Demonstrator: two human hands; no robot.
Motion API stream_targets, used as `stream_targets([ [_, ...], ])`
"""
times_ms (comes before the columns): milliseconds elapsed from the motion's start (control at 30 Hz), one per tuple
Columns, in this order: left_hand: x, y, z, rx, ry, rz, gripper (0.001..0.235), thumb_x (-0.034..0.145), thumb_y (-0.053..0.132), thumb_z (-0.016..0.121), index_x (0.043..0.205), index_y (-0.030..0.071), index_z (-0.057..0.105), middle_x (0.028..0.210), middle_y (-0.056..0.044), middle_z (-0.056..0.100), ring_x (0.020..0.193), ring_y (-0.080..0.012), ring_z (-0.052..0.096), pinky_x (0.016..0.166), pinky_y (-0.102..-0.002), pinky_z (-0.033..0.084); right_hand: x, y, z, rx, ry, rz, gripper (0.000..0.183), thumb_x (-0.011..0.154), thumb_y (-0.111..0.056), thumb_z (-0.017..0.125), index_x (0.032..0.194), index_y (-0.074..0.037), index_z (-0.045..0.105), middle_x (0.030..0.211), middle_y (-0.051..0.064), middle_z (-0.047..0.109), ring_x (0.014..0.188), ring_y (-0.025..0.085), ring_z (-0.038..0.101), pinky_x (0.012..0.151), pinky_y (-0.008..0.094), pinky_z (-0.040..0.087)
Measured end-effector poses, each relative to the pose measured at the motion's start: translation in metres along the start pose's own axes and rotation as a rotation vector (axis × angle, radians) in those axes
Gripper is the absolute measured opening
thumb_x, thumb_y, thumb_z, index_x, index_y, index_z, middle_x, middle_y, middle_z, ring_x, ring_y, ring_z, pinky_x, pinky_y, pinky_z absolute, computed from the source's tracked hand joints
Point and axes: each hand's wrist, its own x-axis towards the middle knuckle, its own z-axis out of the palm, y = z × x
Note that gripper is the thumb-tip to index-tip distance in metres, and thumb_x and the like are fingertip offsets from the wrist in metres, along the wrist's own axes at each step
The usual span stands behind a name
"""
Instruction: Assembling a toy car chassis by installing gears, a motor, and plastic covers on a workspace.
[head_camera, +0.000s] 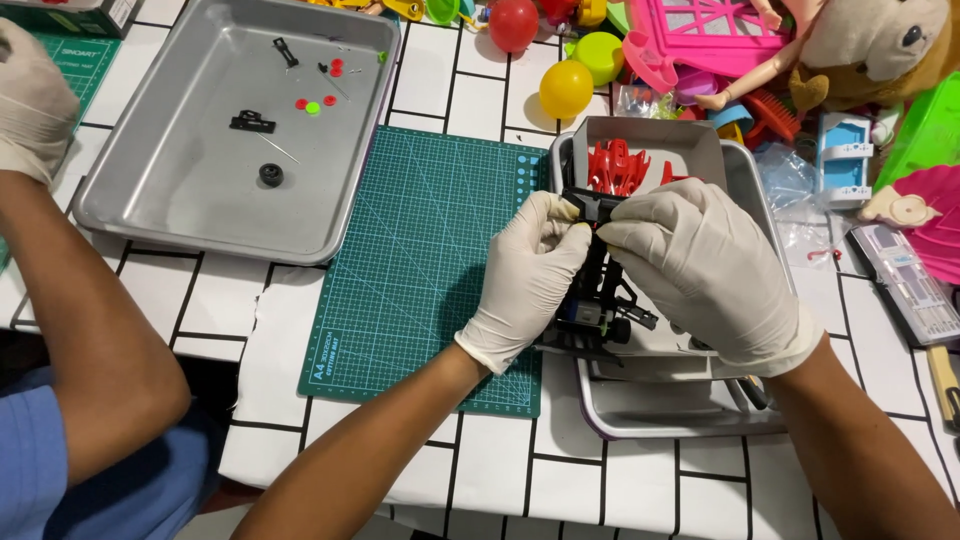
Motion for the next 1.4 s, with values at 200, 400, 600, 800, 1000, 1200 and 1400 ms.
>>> stream_targets([
  [200,0.0,0.0,0.001,0.04,0.033,-0.018,0.005,0.091,0.014,0.065,0.094,0.012,0.062,0.075,0.005,0.058,0.064,-0.003,0.045,0.06,-0.02,0.042,-0.005,0.004,0.01,-0.009,-0.025,0.015,0.013,0.101,-0.009,0.069,0.114,-0.012,0.068,0.114,0.006,0.064,0.1,0.03,0.06,0.087,0.042,0.049],
  [400,0.001,0.002,0.002,0.037,0.054,-0.042,0.005,0.09,0.012,0.065,0.09,0.012,0.06,0.069,0.007,0.056,0.061,-0.0025,0.044,0.057,-0.02,0.041,-0.006,0.005,0.011,-0.011,-0.031,0.003,0.015,0.099,-0.011,0.07,0.114,-0.012,0.069,0.115,0.006,0.064,0.102,0.03,0.061,0.089,0.042,0.05],
  [600,0.002,0.0,0.001,0.014,0.056,-0.041,0.004,0.09,0.012,0.065,0.091,0.012,0.061,0.074,0.005,0.058,0.064,-0.0033,0.046,0.059,-0.02,0.043,-0.004,0.004,0.01,-0.012,-0.009,-0.011,0.02,0.1,-0.005,0.069,0.119,-0.01,0.066,0.117,0.008,0.064,0.1,0.03,0.062,0.091,0.042,0.051],
  [800,0.002,-0.001,0.0,-0.01,0.036,-0.033,0.005,0.09,0.012,0.065,0.092,0.012,0.061,0.077,0.005,0.058,0.066,-0.0034,0.046,0.061,-0.02,0.042,-0.006,0.003,0.012,0.003,-0.034,0.006,0.019,0.099,-0.006,0.069,0.117,-0.013,0.067,0.116,0.006,0.064,0.099,0.03,0.061,0.09,0.042,0.05],
  [1000,0.002,0.001,0.001,0.033,0.049,-0.08,0.006,0.09,0.012,0.066,0.09,0.012,0.06,0.073,0.006,0.056,0.063,-0.0036,0.044,0.058,-0.021,0.041,-0.004,0.005,0.011,0.033,-0.07,0.024,0.016,0.098,-0.01,0.069,0.113,-0.013,0.07,0.114,0.005,0.066,0.097,0.03,0.06,0.089,0.042,0.05],
  [1200,0.003,-0.002,0.002,0.01,0.06,-0.065,0.008,0.09,0.01,0.065,0.089,0.014,0.058,0.068,0.008,0.052,0.06,-0.0015,0.039,0.055,-0.02,0.036,-0.005,0.003,0.009,-0.078,-0.098,0.006,0.019,0.098,-0.005,0.068,0.114,-0.016,0.07,0.117,0.006,0.067,0.102,0.032,0.062,0.087,0.043,0.053],
  [1400,0.006,-0.007,0.001,-0.073,0.044,-0.078,0.009,0.09,0.008,0.063,0.089,0.012,0.056,0.075,0.004,0.053,0.063,-0.004,0.038,0.057,-0.02,0.034,-0.005,0.003,-0.016,0.15,-0.118,0.037,0.024,0.098,-0.003,0.07,0.121,-0.004,0.065,0.116,0.013,0.067,0.097,0.035,0.064,0.085,0.048,0.051],
])
